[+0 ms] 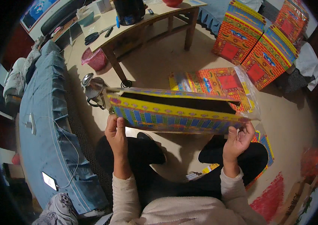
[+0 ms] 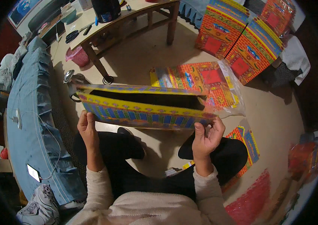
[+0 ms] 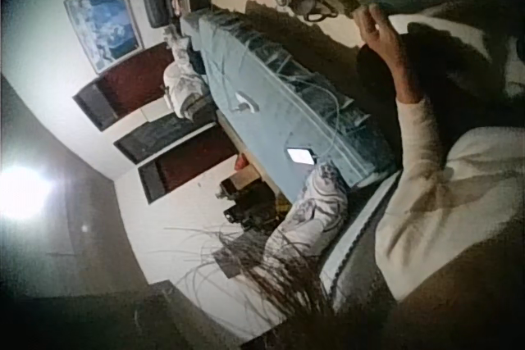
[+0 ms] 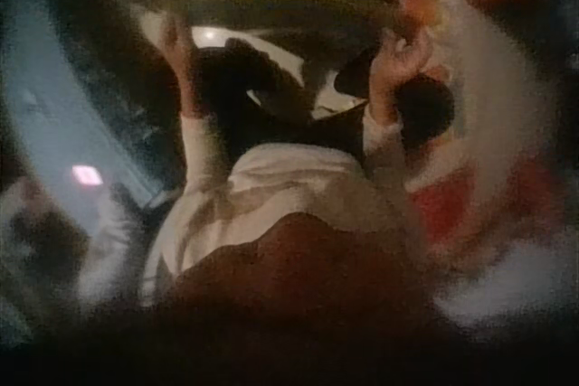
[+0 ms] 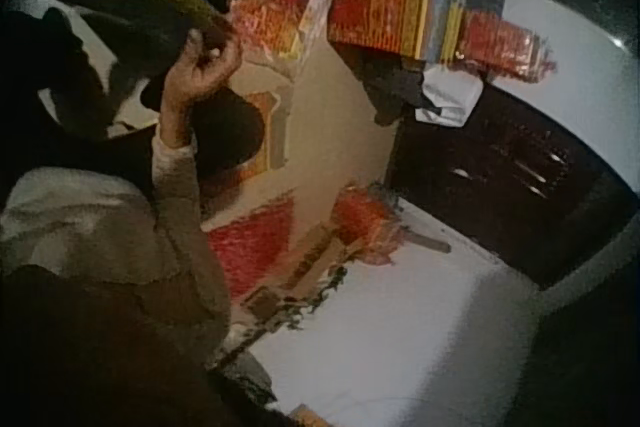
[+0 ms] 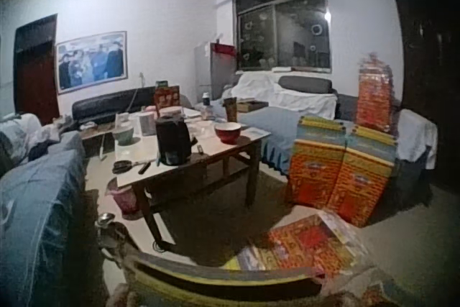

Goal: The person assembles a colorful printed cardboard box by folding flaps and securing edges with a stapler. They handle multiple similar boxes, folding and stapling each one individually.

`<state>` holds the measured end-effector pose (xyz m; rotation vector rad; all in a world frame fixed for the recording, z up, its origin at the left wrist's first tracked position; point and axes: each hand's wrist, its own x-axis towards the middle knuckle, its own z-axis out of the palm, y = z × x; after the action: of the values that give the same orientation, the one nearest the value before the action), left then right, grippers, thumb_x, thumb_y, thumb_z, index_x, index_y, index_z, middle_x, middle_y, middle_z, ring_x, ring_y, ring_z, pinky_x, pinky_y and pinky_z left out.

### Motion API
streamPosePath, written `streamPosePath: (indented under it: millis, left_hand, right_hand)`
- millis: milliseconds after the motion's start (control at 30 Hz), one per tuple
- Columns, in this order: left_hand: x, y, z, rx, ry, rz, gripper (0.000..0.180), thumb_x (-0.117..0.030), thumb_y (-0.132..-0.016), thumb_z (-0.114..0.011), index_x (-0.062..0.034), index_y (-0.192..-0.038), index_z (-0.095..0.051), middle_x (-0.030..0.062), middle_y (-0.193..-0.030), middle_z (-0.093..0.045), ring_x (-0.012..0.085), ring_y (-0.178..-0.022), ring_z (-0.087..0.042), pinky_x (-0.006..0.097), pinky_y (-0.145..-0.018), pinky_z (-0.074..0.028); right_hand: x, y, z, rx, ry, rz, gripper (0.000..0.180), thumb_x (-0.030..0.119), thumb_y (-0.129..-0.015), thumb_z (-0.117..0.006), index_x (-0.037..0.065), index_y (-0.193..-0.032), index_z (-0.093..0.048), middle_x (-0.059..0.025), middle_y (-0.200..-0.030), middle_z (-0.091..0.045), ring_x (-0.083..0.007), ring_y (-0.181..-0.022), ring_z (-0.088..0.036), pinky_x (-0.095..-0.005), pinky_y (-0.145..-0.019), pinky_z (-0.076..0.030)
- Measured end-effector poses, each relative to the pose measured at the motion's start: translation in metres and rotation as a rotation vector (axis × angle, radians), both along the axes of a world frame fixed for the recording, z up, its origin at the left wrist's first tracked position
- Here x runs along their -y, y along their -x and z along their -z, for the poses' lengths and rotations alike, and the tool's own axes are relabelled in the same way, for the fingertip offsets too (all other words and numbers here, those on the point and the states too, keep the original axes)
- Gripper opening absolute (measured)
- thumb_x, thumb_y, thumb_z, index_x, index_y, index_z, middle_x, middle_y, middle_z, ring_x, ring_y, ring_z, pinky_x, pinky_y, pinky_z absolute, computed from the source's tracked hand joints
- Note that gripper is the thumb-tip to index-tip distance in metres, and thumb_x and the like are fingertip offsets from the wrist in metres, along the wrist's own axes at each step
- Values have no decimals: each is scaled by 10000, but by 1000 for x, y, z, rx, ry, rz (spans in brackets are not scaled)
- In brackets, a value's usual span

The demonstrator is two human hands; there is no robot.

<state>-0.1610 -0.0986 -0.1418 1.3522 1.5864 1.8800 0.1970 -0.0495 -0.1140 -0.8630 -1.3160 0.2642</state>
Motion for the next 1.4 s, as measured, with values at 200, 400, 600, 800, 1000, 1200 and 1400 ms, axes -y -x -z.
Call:
streamPosePath:
  millis: [200,400,600,800,1000,1200,1400]
  left_hand:
    - [-6,-31,-27,-39,35,-118,214,-162,-1077,-646,11,-1198,-680,-8,-942,-670,67,-837,-584,233,-783,-479]
    - [-9,-36,-22,-304,24,-335,383,-147,-928,-816,-13,-1256,-671,44,-928,-674,137,-799,-601,294,-768,-474]
    - [-16,-41,-31,-631,105,-520,516,-250,-820,-904,-68,-1248,-680,35,-853,-654,220,-805,-591,368,-849,-399]
    - [-17,-48,-39,-768,161,-566,508,-266,-855,-878,-79,-1276,-662,10,-903,-701,225,-892,-623,381,-899,-389]
    - [-20,-56,-39,-759,134,-611,543,-264,-875,-862,-68,-1326,-632,37,-1036,-694,215,-998,-599,382,-942,-369]
    - [-19,-47,-25,-364,45,-414,437,-250,-977,-779,-35,-1324,-623,22,-1027,-651,144,-978,-562,333,-936,-379]
    - [-17,-23,1,-105,-44,-281,229,-164,-1083,-629,20,-1216,-656,44,-1077,-665,104,-898,-575,266,-846,-471]
  right_hand:
    - [-8,0,-12,-16,334,-77,376,103,-1038,-696,-52,-1321,-503,-118,-1136,-683,-130,-995,-620,-288,-905,-519]
    - [-14,7,-20,101,408,31,609,170,-971,-794,-21,-1458,-482,-116,-1185,-648,-164,-1034,-630,-306,-911,-527]
    - [-14,21,-43,460,433,292,853,234,-859,-881,126,-1575,-430,-144,-1412,-461,-320,-1263,-596,-434,-971,-551]
    - [-15,29,-50,514,490,311,886,251,-839,-888,146,-1584,-421,-179,-1444,-435,-401,-1289,-571,-483,-1002,-533]
    - [-22,20,-29,565,318,286,788,239,-857,-874,160,-1543,-495,-192,-1460,-426,-410,-1372,-457,-497,-1110,-427]
    - [-23,17,-17,666,211,174,647,172,-862,-859,168,-1456,-602,-191,-1532,-413,-403,-1392,-421,-510,-1139,-380]
    - [-24,18,-35,808,-27,177,549,143,-874,-829,179,-1395,-659,-164,-1495,-511,-377,-1387,-456,-504,-1145,-377]
